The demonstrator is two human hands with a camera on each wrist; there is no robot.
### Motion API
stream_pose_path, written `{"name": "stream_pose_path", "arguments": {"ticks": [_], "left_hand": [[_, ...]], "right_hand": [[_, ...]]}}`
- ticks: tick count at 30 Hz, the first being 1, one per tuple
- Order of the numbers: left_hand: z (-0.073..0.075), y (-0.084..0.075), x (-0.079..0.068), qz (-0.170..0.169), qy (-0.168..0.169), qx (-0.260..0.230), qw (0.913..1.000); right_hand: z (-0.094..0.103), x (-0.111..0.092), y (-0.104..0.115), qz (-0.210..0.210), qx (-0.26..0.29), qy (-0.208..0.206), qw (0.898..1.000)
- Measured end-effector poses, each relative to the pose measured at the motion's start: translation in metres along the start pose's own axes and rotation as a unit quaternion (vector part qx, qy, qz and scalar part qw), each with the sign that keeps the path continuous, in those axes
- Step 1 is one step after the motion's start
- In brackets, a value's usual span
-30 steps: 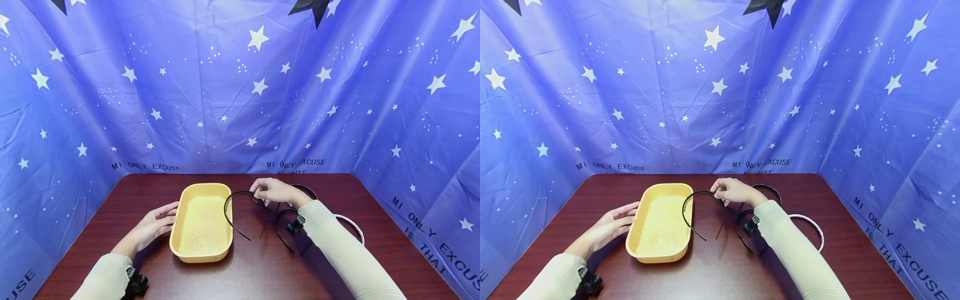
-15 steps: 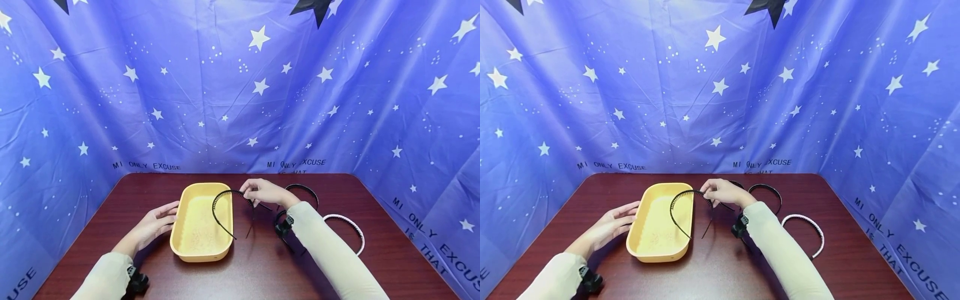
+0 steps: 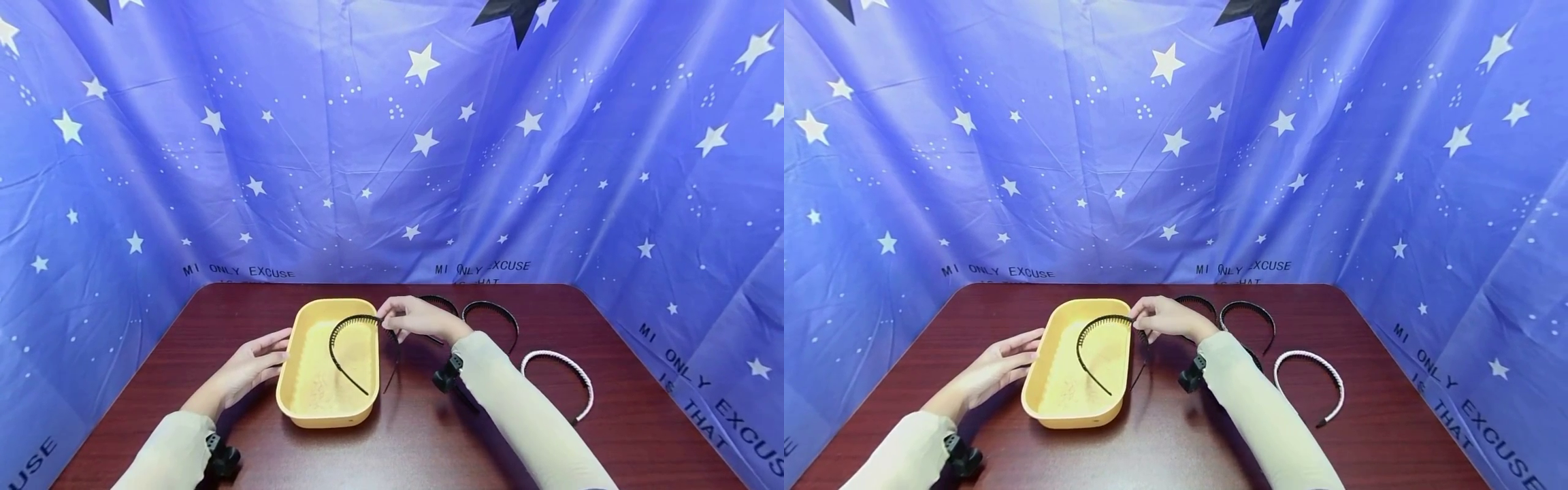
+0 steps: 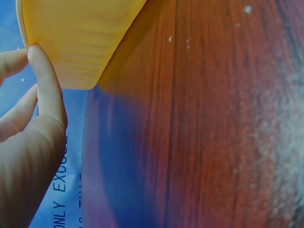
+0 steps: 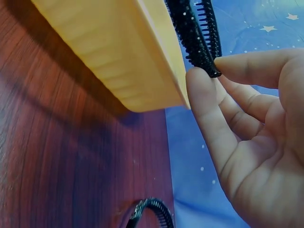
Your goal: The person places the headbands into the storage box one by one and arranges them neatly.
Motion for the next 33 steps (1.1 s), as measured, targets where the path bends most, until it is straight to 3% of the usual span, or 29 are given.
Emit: {"name": "stream_pose_path", "arguments": {"ticks": [9, 23, 33], "left_hand": [[-0.001, -0.001, -0.002, -0.005, 0.006, 0.000, 1.0000], [0.000, 0.002, 0.001, 0.007, -0.003, 0.000, 1.0000], [0.000, 0.001, 0.000, 0.004, 0.002, 0.003, 1.0000]], "right_hand": [[-0.007, 0.026, 0.014, -0.015, -0.018, 0.024, 0.999], [-0.024, 0.051, 0.017, -0.049, -0.026, 0.039, 0.998], [-0.032, 0.065, 0.019, -0.058, -0.120, 0.039, 0.990]]}}
Point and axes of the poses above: each hand's wrist, its own x-axis towards the middle knuckle, its own z-axis out of the back of the hand, y = z × x, the point moved 2 cm from there along x, towards the middle knuckle, and after that the axes turned 7 degrees about y, right-handed, at the moved point
